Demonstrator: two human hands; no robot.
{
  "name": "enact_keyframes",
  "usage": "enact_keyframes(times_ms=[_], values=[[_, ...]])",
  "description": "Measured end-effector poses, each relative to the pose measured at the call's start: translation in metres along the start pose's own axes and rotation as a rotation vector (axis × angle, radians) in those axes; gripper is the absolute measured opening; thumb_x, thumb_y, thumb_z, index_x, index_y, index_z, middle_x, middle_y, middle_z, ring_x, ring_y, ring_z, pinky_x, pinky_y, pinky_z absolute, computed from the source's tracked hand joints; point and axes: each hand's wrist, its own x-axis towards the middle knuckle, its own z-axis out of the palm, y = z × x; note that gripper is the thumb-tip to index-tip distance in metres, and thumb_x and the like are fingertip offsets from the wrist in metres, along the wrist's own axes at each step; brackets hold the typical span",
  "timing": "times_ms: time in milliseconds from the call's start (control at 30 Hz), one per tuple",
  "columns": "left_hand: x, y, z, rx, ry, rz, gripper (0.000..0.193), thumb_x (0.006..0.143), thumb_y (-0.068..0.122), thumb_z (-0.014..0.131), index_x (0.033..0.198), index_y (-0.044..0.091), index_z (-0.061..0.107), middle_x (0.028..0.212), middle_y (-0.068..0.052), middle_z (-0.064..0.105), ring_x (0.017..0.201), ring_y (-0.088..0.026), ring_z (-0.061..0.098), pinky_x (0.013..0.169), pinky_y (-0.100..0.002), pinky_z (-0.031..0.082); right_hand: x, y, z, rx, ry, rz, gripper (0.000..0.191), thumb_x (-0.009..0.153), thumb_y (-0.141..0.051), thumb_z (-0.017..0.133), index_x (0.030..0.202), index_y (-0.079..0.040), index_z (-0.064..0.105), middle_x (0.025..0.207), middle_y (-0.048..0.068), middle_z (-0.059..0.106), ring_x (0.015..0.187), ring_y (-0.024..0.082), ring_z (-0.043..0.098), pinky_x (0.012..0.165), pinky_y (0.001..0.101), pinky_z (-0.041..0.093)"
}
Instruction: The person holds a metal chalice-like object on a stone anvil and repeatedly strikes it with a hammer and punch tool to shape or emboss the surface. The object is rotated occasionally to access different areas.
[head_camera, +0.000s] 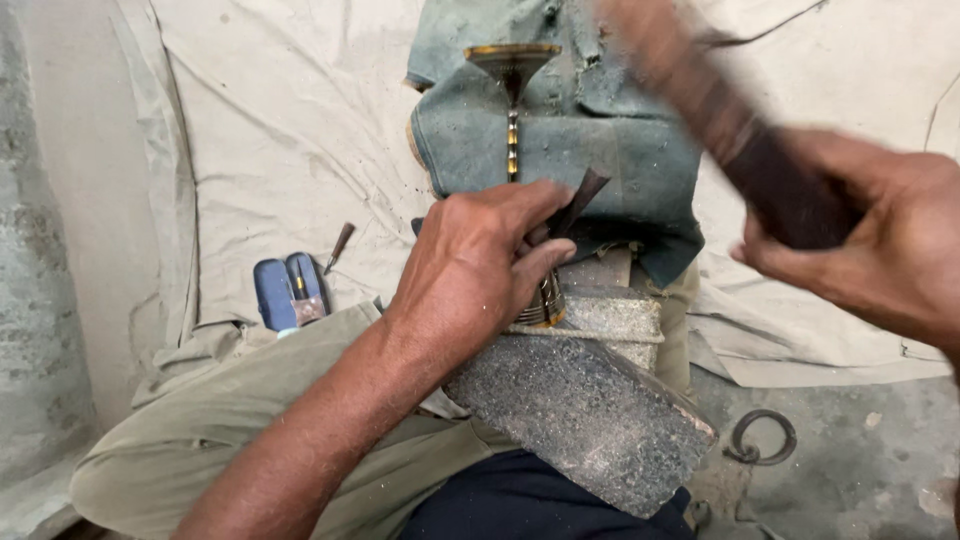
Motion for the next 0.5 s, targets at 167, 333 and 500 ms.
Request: enact_keyframes(times_ms=[167,333,500], values=[[-0.001,-0.002,0.004,0.011,-0.060,0.003,0.034,0.083,0.014,0.084,0.112,0.005,0.071,0.091,-0.011,0.076,0.074,-0.022,0.075,0.064,-0.038,0.061,-0.024,0.018,0.017,-0.026,0.157,-0.049,0.070,0.075,-0.004,0.085,0.141,-0.001,0.063,0.110,0.021,0.073,0.098,0.030,0.074,0.086,0.0402,0.064],[0.004,-0.010,0.001,-0.010,-0.049,0.090,0.035,0.087,0.017,0.083,0.119,0.008,0.071,0.096,-0.008,0.077,0.076,-0.018,0.077,0.064,-0.033,0.063,-0.059,0.033,0.042,0.185,0.159,0.099,0.067,0.070,-0.008,0.086,0.132,0.000,0.064,0.091,0.014,0.076,0.076,0.021,0.077,0.069,0.0361,0.068],[0.019,-0.018,-0.003,-0.031,-0.185,0.058,0.046,0.082,0.018,0.082,0.127,0.014,0.070,0.089,-0.006,0.077,0.075,-0.016,0.075,0.060,-0.032,0.065,-0.080,0.055,0.074,0.515,0.255,0.150,0.048,0.081,-0.003,0.086,0.122,0.001,0.061,0.087,0.015,0.072,0.072,0.021,0.073,0.060,0.0368,0.063]])
